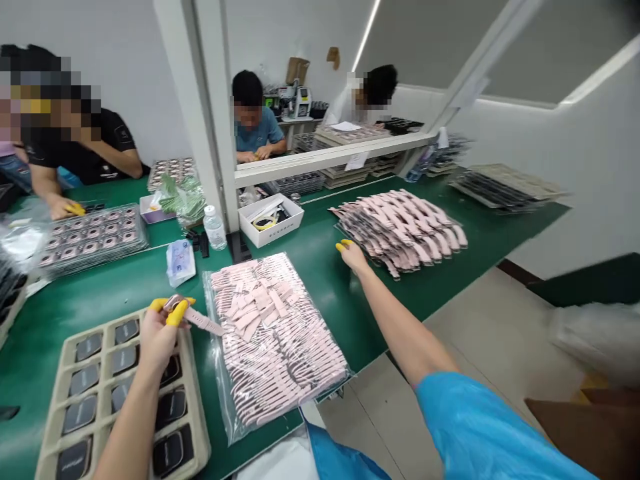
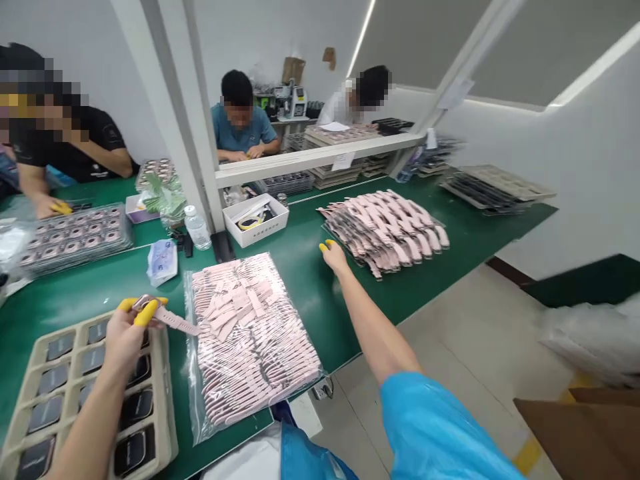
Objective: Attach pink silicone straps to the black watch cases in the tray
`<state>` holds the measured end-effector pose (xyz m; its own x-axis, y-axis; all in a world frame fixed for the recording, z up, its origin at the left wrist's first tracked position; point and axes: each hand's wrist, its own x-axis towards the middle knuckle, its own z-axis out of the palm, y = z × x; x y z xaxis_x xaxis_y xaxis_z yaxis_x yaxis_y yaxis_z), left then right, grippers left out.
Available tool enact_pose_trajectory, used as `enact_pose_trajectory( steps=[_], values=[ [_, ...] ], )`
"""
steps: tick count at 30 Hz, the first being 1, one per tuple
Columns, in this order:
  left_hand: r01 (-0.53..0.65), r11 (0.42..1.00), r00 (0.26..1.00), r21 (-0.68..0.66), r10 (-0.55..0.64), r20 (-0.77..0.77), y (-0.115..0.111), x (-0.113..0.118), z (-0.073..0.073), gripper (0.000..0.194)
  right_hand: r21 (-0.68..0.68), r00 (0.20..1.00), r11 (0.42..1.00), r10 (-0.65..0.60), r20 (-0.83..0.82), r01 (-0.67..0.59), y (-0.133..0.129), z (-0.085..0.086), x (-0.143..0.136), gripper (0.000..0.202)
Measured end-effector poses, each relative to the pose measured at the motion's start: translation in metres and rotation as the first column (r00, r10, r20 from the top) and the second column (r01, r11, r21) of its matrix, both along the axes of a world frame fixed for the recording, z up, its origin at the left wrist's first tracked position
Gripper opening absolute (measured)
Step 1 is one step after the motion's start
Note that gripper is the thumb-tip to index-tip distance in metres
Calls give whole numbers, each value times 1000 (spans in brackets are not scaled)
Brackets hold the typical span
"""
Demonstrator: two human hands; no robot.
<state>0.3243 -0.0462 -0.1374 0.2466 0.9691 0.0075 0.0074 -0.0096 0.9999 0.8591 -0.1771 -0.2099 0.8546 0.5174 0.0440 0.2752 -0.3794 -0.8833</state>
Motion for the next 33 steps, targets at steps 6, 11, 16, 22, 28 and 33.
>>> enact_pose_trajectory(
  steps=[6,11,16,22,28,33],
  values=[
    [-17,1000,999,25,16,44,-6,-2,10,51,284,883,860,462,-80,-424,22,32,-161,41],
    [32,996,998,83,-37,54,-8,-8,9,48,473,281,470,865,-417,-745,49,59,-332,40],
    [30,992,995,122,-41,90,-6,-13,5,46,667,-280,421,674,-683,-614,71,55,-396,47],
    [37,992,993,118,-49,104,-6,-8,1,48,750,-509,449,552,-661,-486,69,37,-396,43],
    [-268,954,947,130,237,218,11,-28,6,54,679,-435,392,548,-714,-621,66,34,-387,39],
    [-406,889,910,212,373,179,19,-40,6,39,619,-117,534,696,-709,-576,63,39,-381,34]
  ],
)
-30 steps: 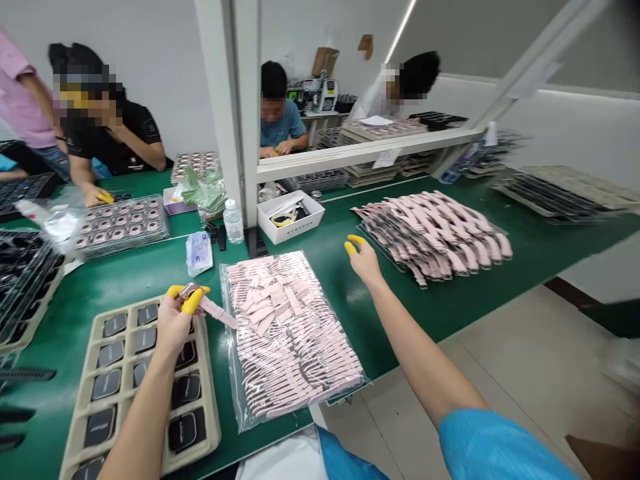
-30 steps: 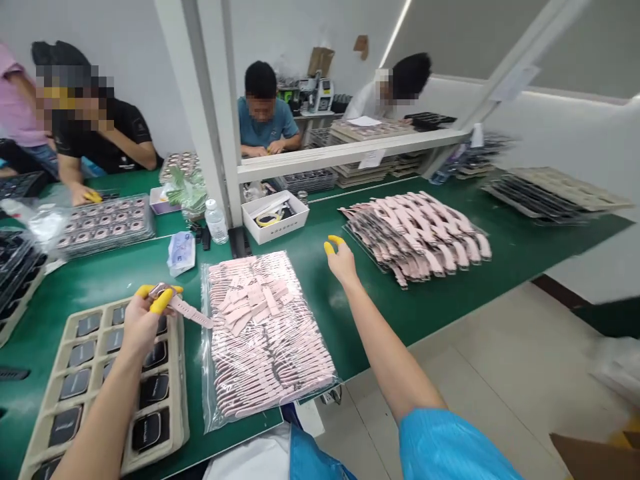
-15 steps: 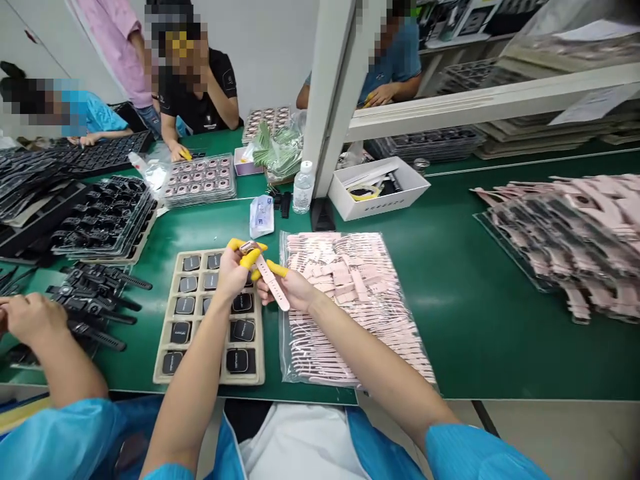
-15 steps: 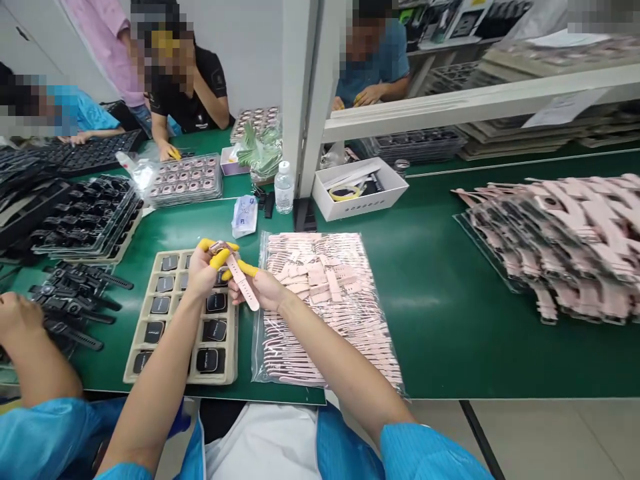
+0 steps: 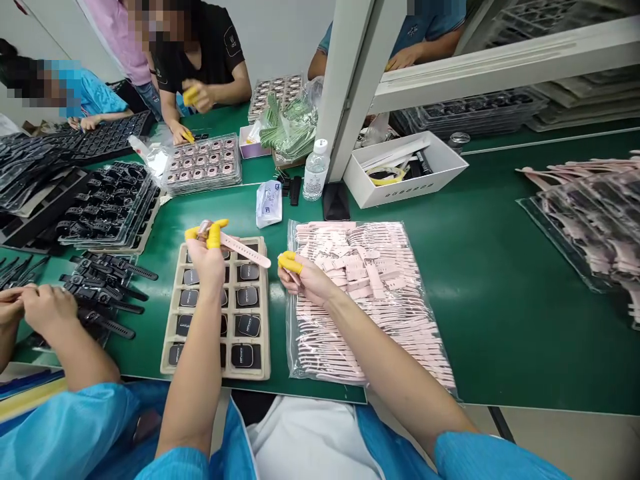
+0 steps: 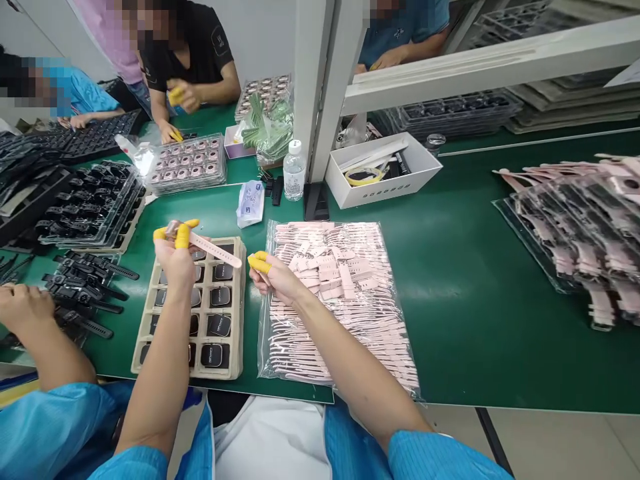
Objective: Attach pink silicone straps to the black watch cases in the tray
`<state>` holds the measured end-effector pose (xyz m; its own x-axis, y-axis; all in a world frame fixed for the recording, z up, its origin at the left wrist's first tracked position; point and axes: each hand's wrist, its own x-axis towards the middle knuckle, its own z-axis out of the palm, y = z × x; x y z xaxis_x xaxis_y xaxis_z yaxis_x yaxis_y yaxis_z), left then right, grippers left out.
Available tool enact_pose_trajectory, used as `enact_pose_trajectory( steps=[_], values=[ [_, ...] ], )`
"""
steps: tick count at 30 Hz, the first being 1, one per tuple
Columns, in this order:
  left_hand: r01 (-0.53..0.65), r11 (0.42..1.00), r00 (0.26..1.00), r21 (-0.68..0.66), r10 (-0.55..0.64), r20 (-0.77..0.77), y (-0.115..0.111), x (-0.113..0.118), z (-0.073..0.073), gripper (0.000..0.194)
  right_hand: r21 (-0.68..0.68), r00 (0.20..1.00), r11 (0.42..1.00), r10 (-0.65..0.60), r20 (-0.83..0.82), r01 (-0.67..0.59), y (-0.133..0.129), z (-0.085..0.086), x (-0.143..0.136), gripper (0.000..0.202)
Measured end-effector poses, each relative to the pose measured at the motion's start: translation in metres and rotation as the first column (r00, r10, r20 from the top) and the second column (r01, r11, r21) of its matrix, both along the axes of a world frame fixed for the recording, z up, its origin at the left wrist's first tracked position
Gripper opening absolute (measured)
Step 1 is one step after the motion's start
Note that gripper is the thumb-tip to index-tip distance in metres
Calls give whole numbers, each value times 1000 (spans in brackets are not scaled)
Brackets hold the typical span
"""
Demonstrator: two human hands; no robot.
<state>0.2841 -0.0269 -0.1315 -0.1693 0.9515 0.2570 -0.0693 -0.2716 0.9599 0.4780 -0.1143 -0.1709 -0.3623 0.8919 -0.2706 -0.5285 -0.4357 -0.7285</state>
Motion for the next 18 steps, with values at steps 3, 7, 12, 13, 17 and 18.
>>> enact_pose_trajectory(
  steps=[3,7,12,13,17,18],
  values=[
    [265,963,905,-58,-269,-330,-12,12,-9,21,57,991,990,-129,41,126,-2,3,-4,40],
    [535,844,549,-42,-385,-742,-26,25,-21,38,83,994,991,-107,30,104,-6,6,-8,42],
    [643,766,413,-2,-349,-841,-25,22,-25,60,117,997,991,-62,39,57,-8,11,-7,43],
    [649,761,411,8,-343,-845,-24,21,-24,60,112,997,992,-64,39,60,-8,12,-7,42],
    [655,755,422,35,-327,-846,-23,20,-21,54,71,996,994,-83,20,81,-8,13,-7,43],
    [650,759,427,39,-322,-845,-23,20,-20,53,66,996,994,-85,20,84,-7,13,-7,44]
  ],
)
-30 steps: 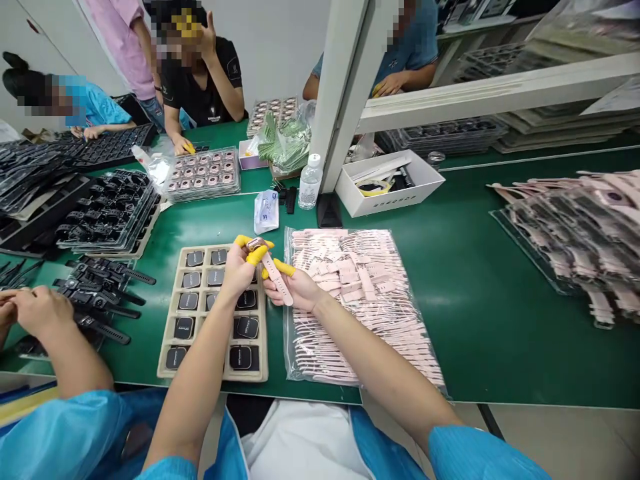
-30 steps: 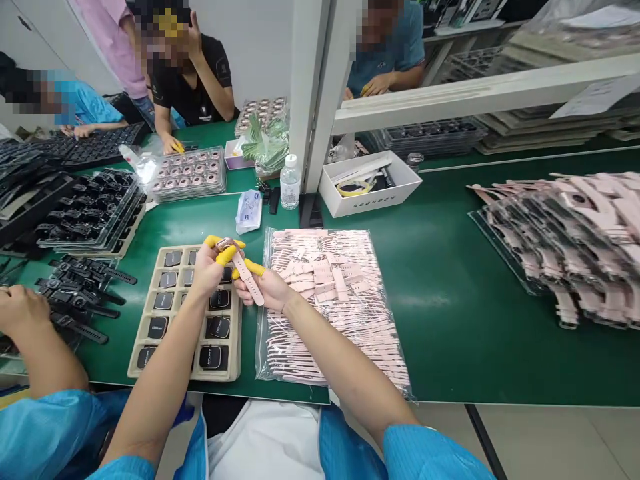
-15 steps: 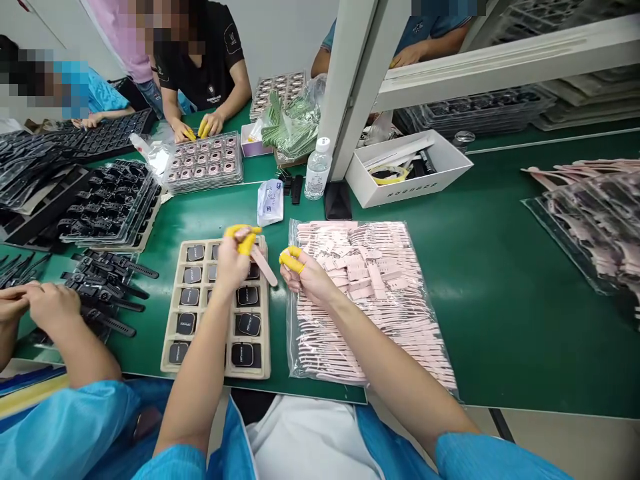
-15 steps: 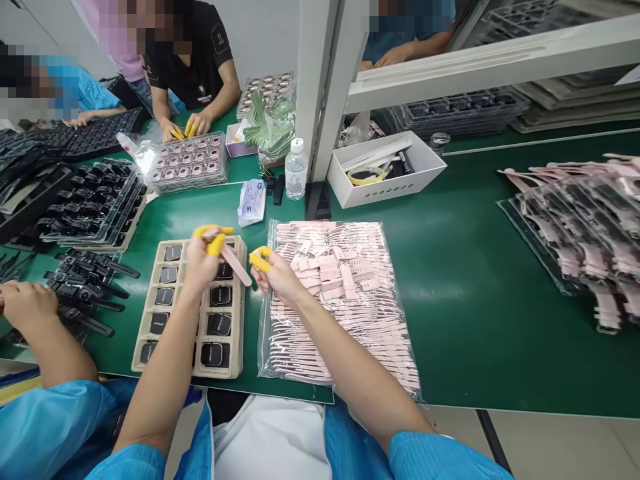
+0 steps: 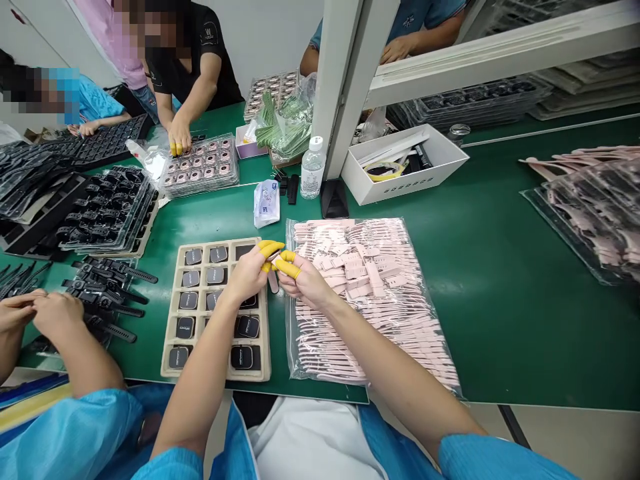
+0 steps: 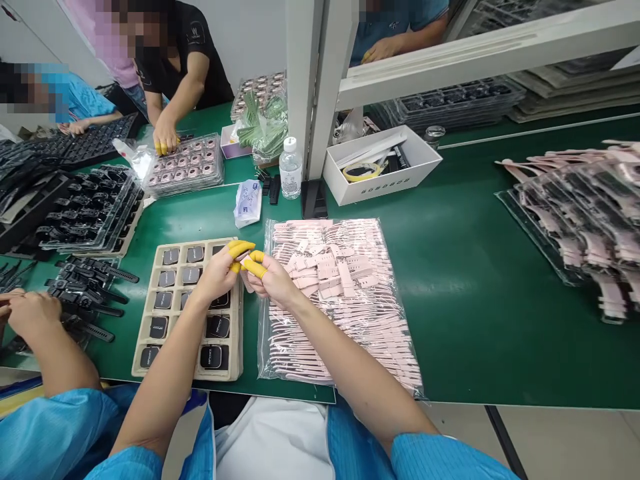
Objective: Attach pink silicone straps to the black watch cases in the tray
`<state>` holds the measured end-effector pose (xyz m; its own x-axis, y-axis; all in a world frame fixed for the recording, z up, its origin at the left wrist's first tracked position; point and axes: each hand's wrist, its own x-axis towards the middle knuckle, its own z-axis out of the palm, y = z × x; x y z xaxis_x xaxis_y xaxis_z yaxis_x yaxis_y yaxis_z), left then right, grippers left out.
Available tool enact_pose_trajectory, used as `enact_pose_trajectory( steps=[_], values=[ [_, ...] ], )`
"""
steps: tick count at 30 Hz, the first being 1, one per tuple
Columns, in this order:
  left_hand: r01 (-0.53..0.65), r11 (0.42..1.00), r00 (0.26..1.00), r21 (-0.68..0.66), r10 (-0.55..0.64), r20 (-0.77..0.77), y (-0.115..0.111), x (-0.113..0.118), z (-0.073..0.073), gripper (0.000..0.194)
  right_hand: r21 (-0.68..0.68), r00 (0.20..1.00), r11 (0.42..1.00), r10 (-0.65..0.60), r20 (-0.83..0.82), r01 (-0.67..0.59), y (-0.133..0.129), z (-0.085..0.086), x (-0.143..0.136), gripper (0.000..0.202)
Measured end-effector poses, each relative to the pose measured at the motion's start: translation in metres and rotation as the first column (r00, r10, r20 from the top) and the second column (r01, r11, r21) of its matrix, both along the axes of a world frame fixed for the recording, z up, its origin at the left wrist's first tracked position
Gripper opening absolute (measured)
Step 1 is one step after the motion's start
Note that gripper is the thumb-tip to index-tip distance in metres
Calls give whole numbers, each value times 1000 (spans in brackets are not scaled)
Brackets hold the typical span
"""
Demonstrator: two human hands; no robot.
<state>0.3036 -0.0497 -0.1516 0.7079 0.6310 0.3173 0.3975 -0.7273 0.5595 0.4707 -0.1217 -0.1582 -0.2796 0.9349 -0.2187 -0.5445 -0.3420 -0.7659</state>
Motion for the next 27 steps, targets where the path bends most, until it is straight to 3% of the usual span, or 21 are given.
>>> enact_pose_trajectory(
  steps=[11,19,24,27],
  values=[
    [-6,1000,993,15,8,-114,1,-4,0,53,-24,999,999,32,-14,-33,0,0,2,49],
    [-39,999,997,-1,39,-64,-3,0,0,49,-48,989,998,-48,-137,42,5,-7,1,45],
    [45,998,998,-51,-47,-42,-6,1,6,44,-59,987,991,-127,-100,122,6,-7,1,42],
    [28,1000,995,-10,-29,-92,-6,2,6,42,-63,990,991,-121,-69,117,6,-7,2,41]
  ],
)
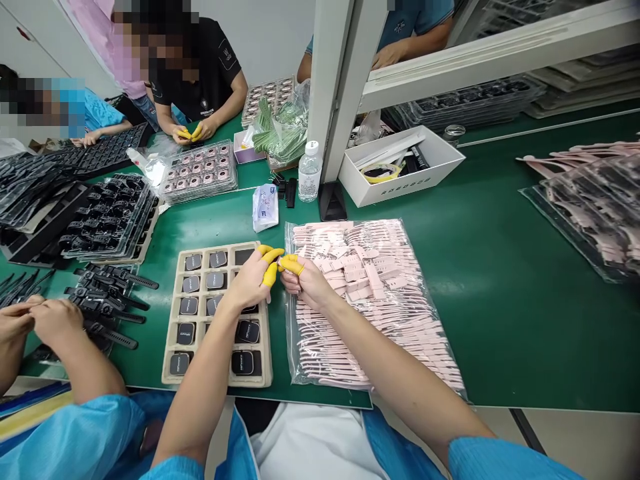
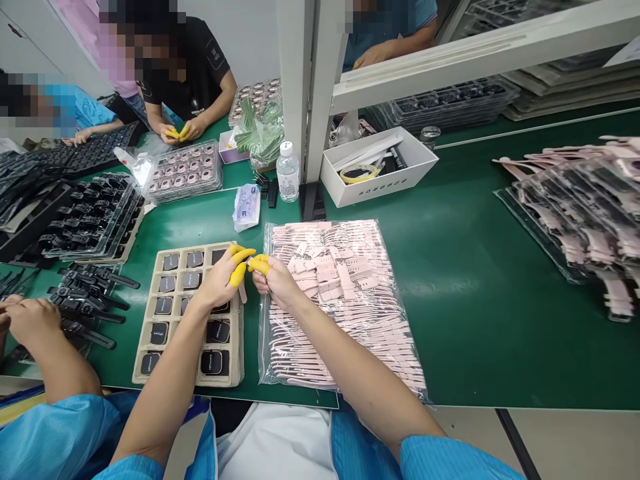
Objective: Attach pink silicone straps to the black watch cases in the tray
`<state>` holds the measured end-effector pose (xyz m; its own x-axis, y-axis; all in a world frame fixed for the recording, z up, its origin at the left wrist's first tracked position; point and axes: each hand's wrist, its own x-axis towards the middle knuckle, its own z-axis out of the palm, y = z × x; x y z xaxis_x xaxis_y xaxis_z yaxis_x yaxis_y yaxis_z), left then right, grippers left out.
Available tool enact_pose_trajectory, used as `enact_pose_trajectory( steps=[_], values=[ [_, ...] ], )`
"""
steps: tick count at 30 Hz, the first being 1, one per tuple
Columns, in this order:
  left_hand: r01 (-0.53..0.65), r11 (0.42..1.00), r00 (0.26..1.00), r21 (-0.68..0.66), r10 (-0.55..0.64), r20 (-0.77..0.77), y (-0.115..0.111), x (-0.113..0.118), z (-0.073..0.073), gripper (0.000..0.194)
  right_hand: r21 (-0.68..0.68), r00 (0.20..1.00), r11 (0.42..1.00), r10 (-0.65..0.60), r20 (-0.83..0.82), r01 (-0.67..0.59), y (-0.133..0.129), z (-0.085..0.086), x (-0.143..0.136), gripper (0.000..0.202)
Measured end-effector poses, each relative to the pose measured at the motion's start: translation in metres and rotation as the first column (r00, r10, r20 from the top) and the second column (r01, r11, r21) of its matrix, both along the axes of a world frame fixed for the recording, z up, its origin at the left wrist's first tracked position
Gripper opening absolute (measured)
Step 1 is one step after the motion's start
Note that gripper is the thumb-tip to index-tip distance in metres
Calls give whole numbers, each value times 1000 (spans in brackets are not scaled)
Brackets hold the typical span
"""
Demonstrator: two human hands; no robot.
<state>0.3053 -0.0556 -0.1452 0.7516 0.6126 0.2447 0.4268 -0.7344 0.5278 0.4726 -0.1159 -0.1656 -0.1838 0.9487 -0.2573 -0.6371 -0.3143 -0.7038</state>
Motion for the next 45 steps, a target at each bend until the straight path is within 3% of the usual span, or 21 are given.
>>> enact_pose_trajectory(
  steps=[6,13,16,18,20,24,27,29,34,41,45],
  values=[
    [-12,997,988,82,24,-155,-1,3,2,37,-28,996,999,41,78,-39,1,-6,1,39],
    [22,999,1000,-43,-22,16,1,-3,-1,41,4,998,999,32,50,-32,2,-3,4,36],
    [12,999,999,-34,-11,34,4,-5,-8,47,113,983,994,-17,185,-4,3,-3,7,37],
    [-44,999,999,-18,44,17,8,-7,-6,49,219,918,976,-74,390,-15,3,-3,12,35],
    [-149,989,989,-6,149,-10,12,-13,2,48,305,793,950,-138,594,-63,4,-2,19,30],
    [-331,942,922,59,336,-194,22,-33,35,40,366,551,913,-216,807,-179,4,1,31,25],
    [-322,921,814,218,387,-433,30,-48,55,28,362,433,915,-257,864,-178,5,-3,30,26],
    [-264,929,750,258,366,-551,39,-57,61,27,340,417,921,-239,877,-187,6,-9,24,19],
    [-260,954,721,147,293,-628,66,-70,56,34,305,438,922,-177,881,-240,12,-19,5,22],
    [-191,968,764,164,252,-594,75,-74,35,35,282,280,934,-217,935,-220,14,-19,6,24],
    [-269,919,765,287,385,-516,63,-71,29,30,253,153,941,-223,963,-223,12,-12,11,24]
  ],
)
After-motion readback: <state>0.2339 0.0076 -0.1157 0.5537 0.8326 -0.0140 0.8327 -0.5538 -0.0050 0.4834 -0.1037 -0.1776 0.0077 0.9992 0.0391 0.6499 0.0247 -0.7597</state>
